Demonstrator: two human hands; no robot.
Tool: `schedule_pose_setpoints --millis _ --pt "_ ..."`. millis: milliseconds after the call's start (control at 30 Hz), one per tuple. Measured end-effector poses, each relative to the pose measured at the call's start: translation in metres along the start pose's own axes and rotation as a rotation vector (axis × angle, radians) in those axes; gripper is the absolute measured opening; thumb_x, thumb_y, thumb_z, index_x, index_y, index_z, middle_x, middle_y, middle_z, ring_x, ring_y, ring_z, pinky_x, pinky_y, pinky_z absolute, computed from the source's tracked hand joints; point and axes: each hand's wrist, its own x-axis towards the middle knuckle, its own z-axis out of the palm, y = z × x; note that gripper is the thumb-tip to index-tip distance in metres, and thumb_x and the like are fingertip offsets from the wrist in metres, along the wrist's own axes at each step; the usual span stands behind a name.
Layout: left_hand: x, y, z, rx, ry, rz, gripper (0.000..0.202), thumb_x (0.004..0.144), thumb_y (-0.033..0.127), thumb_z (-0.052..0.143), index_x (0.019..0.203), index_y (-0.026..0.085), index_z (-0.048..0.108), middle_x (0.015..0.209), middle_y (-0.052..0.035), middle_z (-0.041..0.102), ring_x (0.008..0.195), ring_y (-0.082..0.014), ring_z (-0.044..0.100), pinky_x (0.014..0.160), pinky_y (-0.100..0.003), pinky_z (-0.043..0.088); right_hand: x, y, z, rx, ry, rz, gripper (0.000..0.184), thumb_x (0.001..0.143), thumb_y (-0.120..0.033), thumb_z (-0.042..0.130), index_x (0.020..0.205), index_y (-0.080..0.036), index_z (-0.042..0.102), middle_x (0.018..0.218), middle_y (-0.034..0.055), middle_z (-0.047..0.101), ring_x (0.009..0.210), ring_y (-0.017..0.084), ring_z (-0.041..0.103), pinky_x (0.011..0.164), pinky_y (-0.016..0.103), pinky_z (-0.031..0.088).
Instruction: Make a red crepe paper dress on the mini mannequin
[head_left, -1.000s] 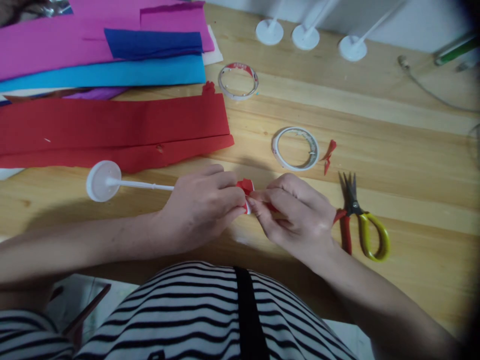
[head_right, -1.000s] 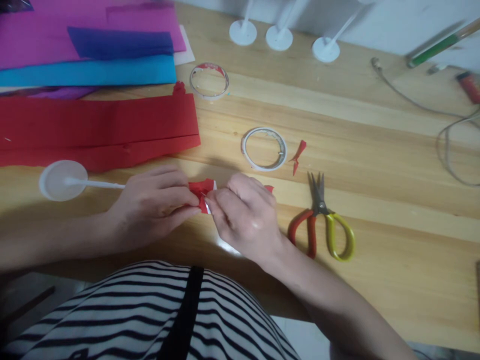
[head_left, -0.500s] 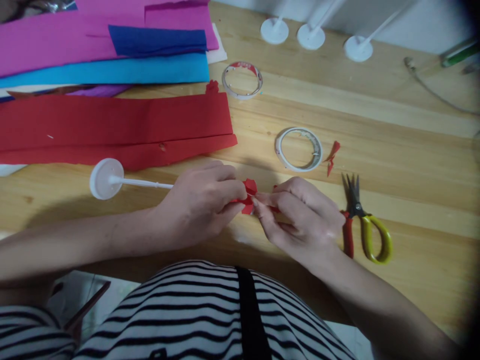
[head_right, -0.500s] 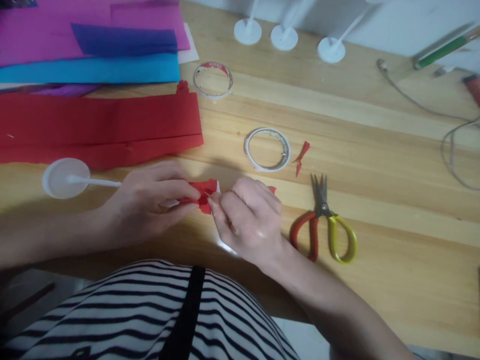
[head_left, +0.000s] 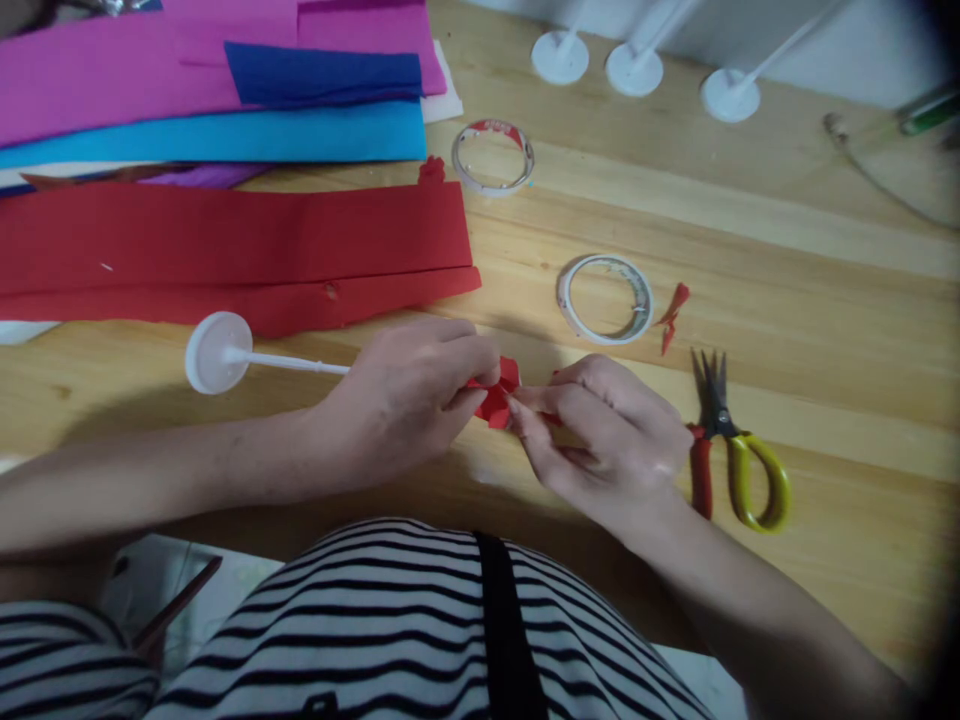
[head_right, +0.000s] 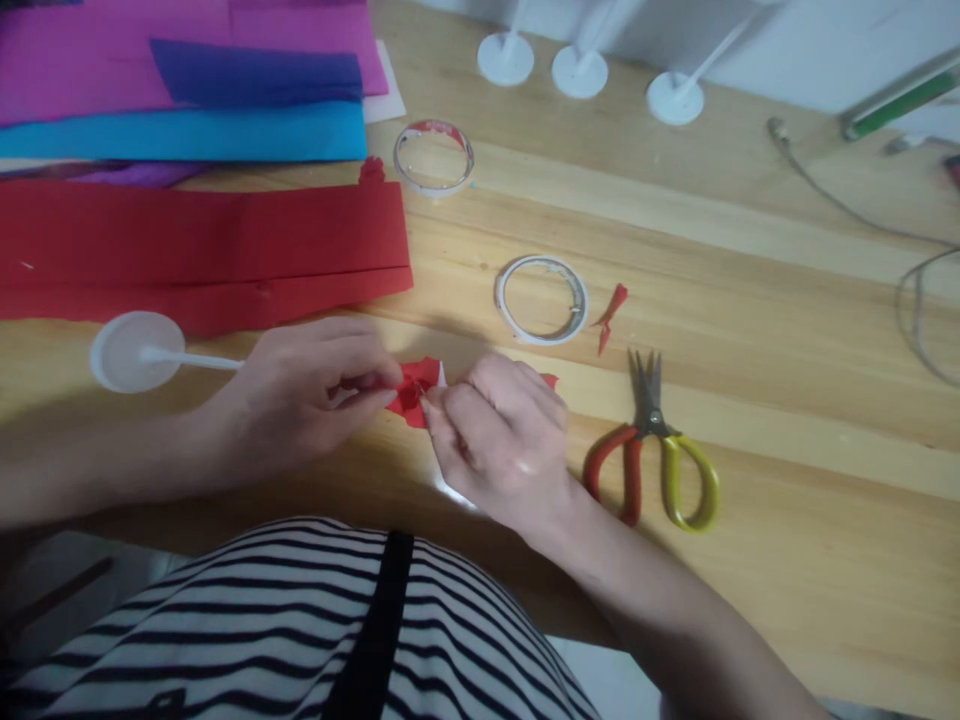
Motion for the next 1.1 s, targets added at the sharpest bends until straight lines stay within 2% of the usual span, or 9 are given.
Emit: schedule_pose_setpoints --millis 167,300,500,867,967,1033,1100 --pt "0.003 -0.001 0.004 0.009 -0.058 0.02 0.018 0.095 0.016 0.052 0.088 0.021 0.068 0.079 0.0013 0.065 0.071 -0.0141 0.059 0.062 -0.026 0.045 -0.002 -0.003 -0.001 0.014 -0.019 0.024 0.02 0.083 -0.006 0.066 0.079 -0.023 0.058 0.065 0.0007 0.053 0.057 0.016 0.054 0.048 0.032 0.041" --pt "0.005 -0.001 0.008 0.092 -0.108 0.029 0.021 0.096 0.018 0.051 0.086 0.023 0.068 0.083 -0.0002 0.067 0.073 -0.0156 0.06 0.064 -0.028 0.046 -0.003 -0.003 0.0 0.019 -0.01 0.016 0.021 0.082 -0.004 0.067 0.08 -0.023 0.058 0.066 0.0006 0.054 0.058 0.016 0.055 0.049 0.031 0.042" --pt "0.004 0.0 0.01 0.185 -0.1 0.052 0.028 0.098 0.02 0.047 0.078 0.024 0.066 0.074 0.0007 0.059 0.066 -0.0145 0.056 0.055 -0.028 0.037 -0.003 -0.001 0.001 0.032 -0.001 -0.003 0.02 0.081 -0.004 0.066 0.08 -0.022 0.059 0.067 0.0005 0.053 0.057 0.014 0.053 0.049 0.029 0.041" --pt "0.003 0.0 0.01 0.185 -0.116 0.052 0.031 0.099 0.017 0.042 0.075 0.02 0.062 0.074 -0.0001 0.057 0.068 -0.0142 0.052 0.056 -0.027 0.034 -0.001 -0.007 -0.004 0.073 -0.036 0.096 0.022 0.08 -0.003 0.067 0.078 -0.024 0.06 0.066 0.0008 0.055 0.057 0.015 0.054 0.048 0.031 0.044" --pt "0.003 -0.001 0.011 0.163 -0.109 0.054 0.03 0.098 0.015 0.043 0.076 0.02 0.063 0.075 -0.0001 0.058 0.068 -0.0142 0.052 0.057 -0.027 0.034 -0.001 -0.007 -0.003 0.079 0.04 0.123 0.02 0.079 -0.005 0.066 0.079 -0.024 0.061 0.065 -0.0005 0.053 0.055 0.014 0.051 0.046 0.03 0.041" --pt "0.003 -0.002 0.011 0.149 -0.102 0.062 0.029 0.097 0.014 0.044 0.077 0.02 0.064 0.075 0.0001 0.058 0.068 -0.014 0.052 0.058 -0.027 0.034 -0.001 -0.005 -0.002 0.077 0.111 0.109 0.019 0.078 -0.005 0.067 0.079 -0.024 0.062 0.065 -0.0007 0.053 0.053 0.014 0.049 0.044 0.03 0.039" --pt "0.002 -0.002 0.011 0.13 -0.084 0.073 0.028 0.096 0.013 0.046 0.077 0.02 0.064 0.075 0.0004 0.058 0.068 -0.0137 0.052 0.058 -0.027 0.035 -0.001 -0.004 -0.001 0.075 0.13 0.084 0.02 0.077 -0.004 0.069 0.081 -0.023 0.063 0.065 -0.0009 0.054 0.053 0.013 0.049 0.044 0.03 0.039"
